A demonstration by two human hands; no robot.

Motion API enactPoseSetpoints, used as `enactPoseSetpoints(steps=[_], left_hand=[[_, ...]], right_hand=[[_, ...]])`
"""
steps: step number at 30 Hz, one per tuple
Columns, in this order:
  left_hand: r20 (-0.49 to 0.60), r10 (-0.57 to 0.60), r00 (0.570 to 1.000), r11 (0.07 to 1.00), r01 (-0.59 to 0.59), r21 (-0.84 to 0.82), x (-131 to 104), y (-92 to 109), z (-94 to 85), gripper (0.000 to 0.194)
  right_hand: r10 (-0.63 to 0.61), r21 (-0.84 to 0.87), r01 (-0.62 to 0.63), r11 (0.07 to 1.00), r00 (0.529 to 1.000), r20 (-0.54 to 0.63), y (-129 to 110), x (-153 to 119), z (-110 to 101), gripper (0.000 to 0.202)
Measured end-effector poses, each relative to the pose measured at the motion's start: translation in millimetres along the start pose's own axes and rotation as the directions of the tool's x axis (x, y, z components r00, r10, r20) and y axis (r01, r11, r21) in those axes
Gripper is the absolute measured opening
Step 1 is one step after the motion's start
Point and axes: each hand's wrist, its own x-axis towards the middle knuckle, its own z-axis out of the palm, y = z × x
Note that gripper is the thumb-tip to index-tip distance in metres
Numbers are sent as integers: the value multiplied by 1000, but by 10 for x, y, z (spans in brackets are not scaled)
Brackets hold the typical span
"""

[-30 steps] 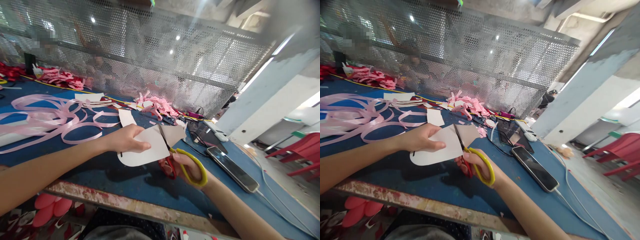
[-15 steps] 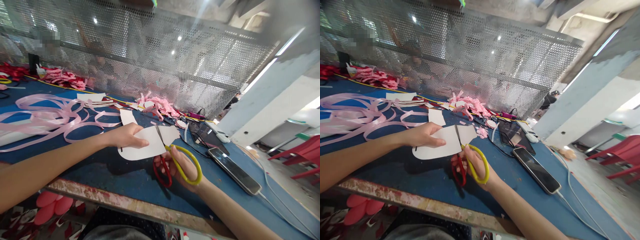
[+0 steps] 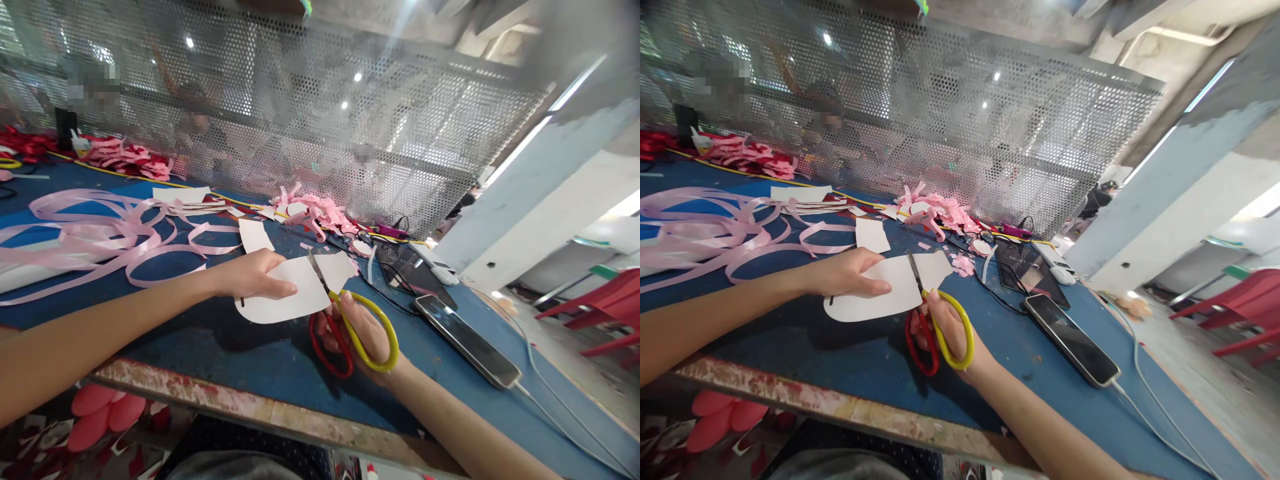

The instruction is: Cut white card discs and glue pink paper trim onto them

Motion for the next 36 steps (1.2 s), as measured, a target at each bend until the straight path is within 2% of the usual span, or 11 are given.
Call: enactPoseSetpoints(steps=[9, 16, 23, 36], left_hand=[[1, 27, 1000, 999, -27, 43, 10, -13, -2, 27], [11, 33, 999, 999, -33, 27, 13, -14, 5, 27], [11, 24, 1000, 999, -24, 24, 16, -18, 2, 27], [61, 28, 998, 1000, -27, -11, -23, 30, 44, 23]], right_hand=[[58, -105, -57, 993, 998, 9, 29, 2, -27, 58], [-12, -140, 13, 990, 1000, 2, 115, 39, -66, 58], [-10, -199, 8, 980, 1000, -5, 119, 40, -89, 57], [75, -141, -72, 987, 997, 13, 124, 11, -52, 59]])
